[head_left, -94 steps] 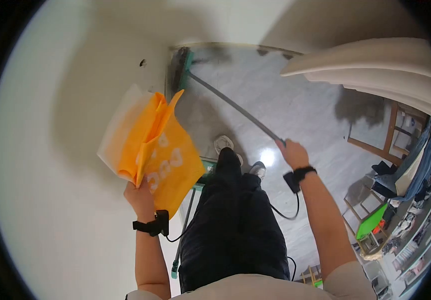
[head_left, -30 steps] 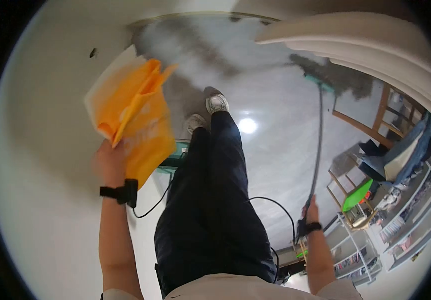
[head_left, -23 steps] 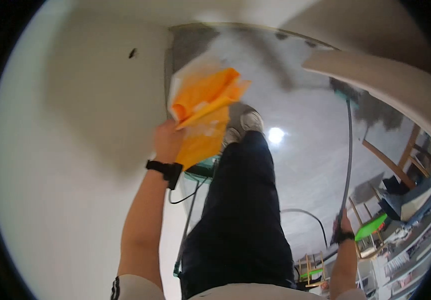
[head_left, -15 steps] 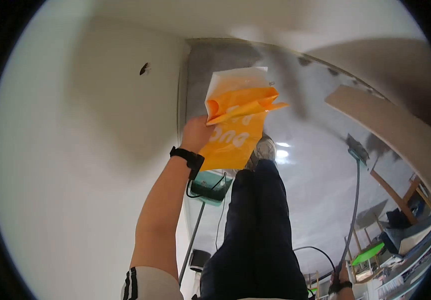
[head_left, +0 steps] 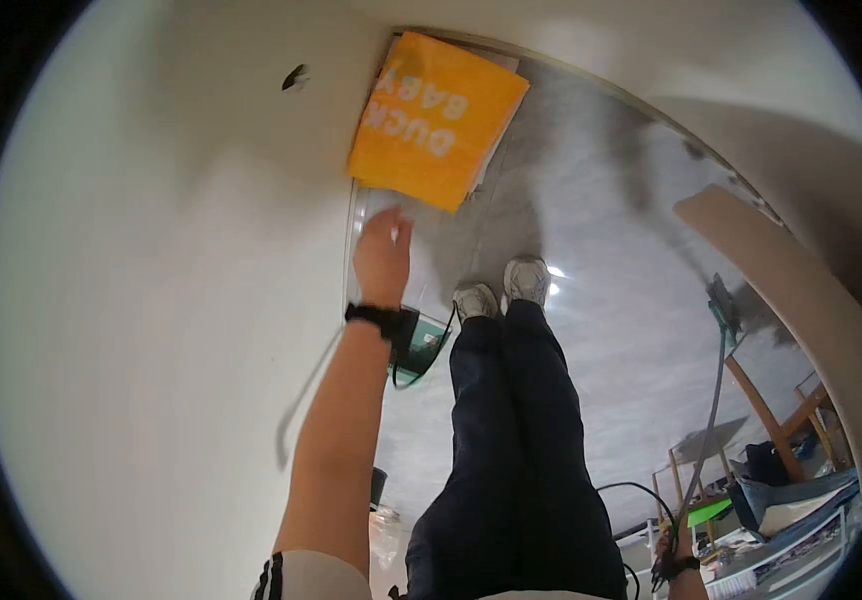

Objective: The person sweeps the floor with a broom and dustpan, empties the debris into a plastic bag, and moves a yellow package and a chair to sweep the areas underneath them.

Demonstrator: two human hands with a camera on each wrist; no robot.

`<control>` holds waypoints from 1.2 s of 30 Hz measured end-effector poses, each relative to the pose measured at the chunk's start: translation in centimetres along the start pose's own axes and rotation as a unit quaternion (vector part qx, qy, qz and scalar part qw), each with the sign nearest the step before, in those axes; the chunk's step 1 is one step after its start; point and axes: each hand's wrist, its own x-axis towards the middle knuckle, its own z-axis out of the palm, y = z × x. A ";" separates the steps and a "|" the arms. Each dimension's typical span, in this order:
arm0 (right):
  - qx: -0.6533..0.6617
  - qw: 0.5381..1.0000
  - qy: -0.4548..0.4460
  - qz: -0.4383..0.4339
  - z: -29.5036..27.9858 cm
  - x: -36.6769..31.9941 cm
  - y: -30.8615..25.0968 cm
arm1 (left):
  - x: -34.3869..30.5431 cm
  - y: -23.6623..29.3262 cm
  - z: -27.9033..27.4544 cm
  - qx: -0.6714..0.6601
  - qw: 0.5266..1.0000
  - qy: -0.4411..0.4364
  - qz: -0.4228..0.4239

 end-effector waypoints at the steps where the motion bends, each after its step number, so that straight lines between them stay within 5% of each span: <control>1: -0.030 0.998 -0.035 -0.038 1.8 -1.6 -1.1 | -2.1 0.1 -0.8 0.004 0.998 -0.046 -0.032; 3: -0.076 0.996 0.003 -0.051 3.4 -1.6 -2.7 | -5.3 0.3 -2.7 0.059 0.983 -0.125 -0.117; 4: -0.082 0.996 0.005 -0.046 3.1 -1.2 -3.1 | -7.2 0.1 -3.8 -0.016 0.970 -0.160 -0.185; 5: -0.058 0.996 -0.031 -0.057 2.5 -1.0 -3.2 | -9.1 0.4 -4.5 -0.019 0.969 -0.157 -0.188; 7: -0.051 0.997 -0.033 -0.041 1.4 0.2 -3.6 | -12.3 2.6 -6.9 -0.237 0.909 -0.069 -0.336; 11: -0.074 0.996 0.005 -0.053 -1.9 1.1 -1.6 | -20.7 6.3 -12.3 -0.280 0.893 -0.022 -0.351; 13: -0.098 0.989 -0.028 -0.104 -5.0 6.3 0.3 | -26.2 6.8 -14.3 -0.157 0.971 0.022 -0.176; 19: -0.142 0.979 -0.046 -0.141 -4.2 9.6 2.1 | -36.6 12.4 -23.9 -0.005 0.986 0.092 -0.136; 21: -0.064 0.982 -0.056 -0.166 -2.6 11.1 2.0 | -40.7 12.4 -26.8 0.105 0.975 0.144 -0.131; 23: -0.044 0.985 -0.123 -0.115 -2.1 11.2 2.7 | -45.1 11.0 -30.3 0.221 0.950 0.199 -0.093; 27: -0.105 0.975 -0.088 -0.175 -5.2 14.9 8.4 | -52.6 6.4 -34.8 0.305 0.914 0.241 -0.114; 31: -0.155 0.968 -0.057 -0.187 -8.1 13.6 16.6 | -59.8 0.2 -35.7 0.314 0.899 0.166 -0.256; 33: -0.209 0.950 -0.075 -0.220 -9.4 10.8 19.3 | -61.7 -2.8 -34.5 0.174 0.940 0.140 -0.258; 36: -0.147 0.968 -0.129 -0.160 -12.7 9.2 21.6 | -62.8 -3.7 -32.4 0.129 0.941 0.108 -0.295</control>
